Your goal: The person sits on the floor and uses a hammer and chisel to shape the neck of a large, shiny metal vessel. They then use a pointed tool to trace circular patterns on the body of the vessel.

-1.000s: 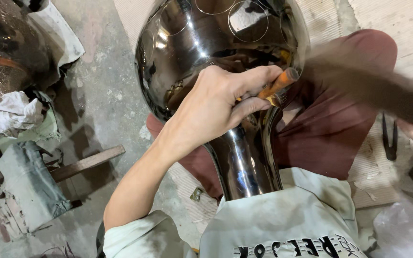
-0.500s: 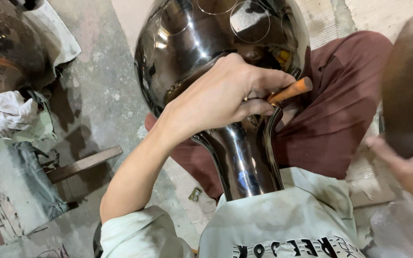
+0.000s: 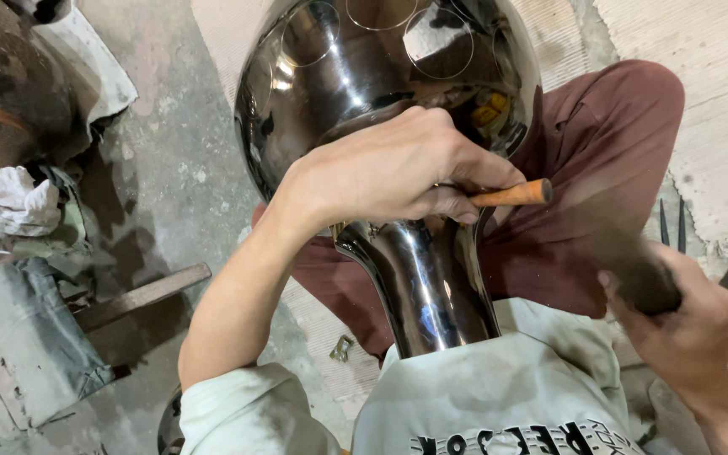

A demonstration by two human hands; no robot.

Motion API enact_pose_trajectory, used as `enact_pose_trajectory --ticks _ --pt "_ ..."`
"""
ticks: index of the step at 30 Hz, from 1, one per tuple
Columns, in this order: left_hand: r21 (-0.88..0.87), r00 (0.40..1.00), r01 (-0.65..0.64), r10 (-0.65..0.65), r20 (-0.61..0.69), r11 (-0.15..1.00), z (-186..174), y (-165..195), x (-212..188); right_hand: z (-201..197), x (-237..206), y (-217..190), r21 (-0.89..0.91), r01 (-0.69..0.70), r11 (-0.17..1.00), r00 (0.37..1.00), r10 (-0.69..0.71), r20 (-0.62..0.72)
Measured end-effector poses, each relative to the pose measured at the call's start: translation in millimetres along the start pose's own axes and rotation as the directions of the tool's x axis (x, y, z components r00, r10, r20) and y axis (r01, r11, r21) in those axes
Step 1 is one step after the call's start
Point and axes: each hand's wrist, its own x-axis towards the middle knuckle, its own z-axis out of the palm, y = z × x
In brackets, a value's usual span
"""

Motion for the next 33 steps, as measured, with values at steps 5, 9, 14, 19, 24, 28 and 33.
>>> enact_pose_trajectory --ticks 5,9,14,19,24,28,33 --pt "-0.019 1.0 -0.011 0.011 -0.001 1.0 2.8 -1.3 0.2 2.5 -0.7 4.2 -0.089 0.009 0.996 1.0 -0.01 -0.011" --pt "-0.019 0.999 -0.02 0.019 -0.031 1.0 2.8 -4.1 -3.2 5.5 5.2 -0.7 0.041 0.031 0.999 0.997 -0.028 -0.079" --pt "0.038 0.988 -0.003 0.009 -0.157 0.999 5.8 -5.9 -6.7 14.9 15.4 -5.9 -0.039 0.005 0.999 0.998 -0.008 -0.067" --pt "0.04 0.984 0.025 -0.017 -0.176 0.999 10.7 -4.1 -8.0 20.5 26.8 -8.7 -0.135 0.078 0.988 0.995 -0.069 0.071" --pt "0.043 0.983 -0.034 0.041 -0.181 0.999 9.1 -2.4 -7.0 17.7 18.8 -0.9 -0.05 0.075 0.996 0.997 -0.074 0.027" --pt "0.013 0.999 0.002 -0.002 -0.04 1.0 5.3 -2.4 -1.1 8.4 13.7 13.5 -0.05 0.113 0.992 0.993 -0.114 -0.034" --pt "0.036 0.998 -0.047 0.046 0.032 0.998 3.6 -3.7 9.3 15.2 12.4 13.7 -0.036 0.18 0.983 0.979 -0.182 -0.09"
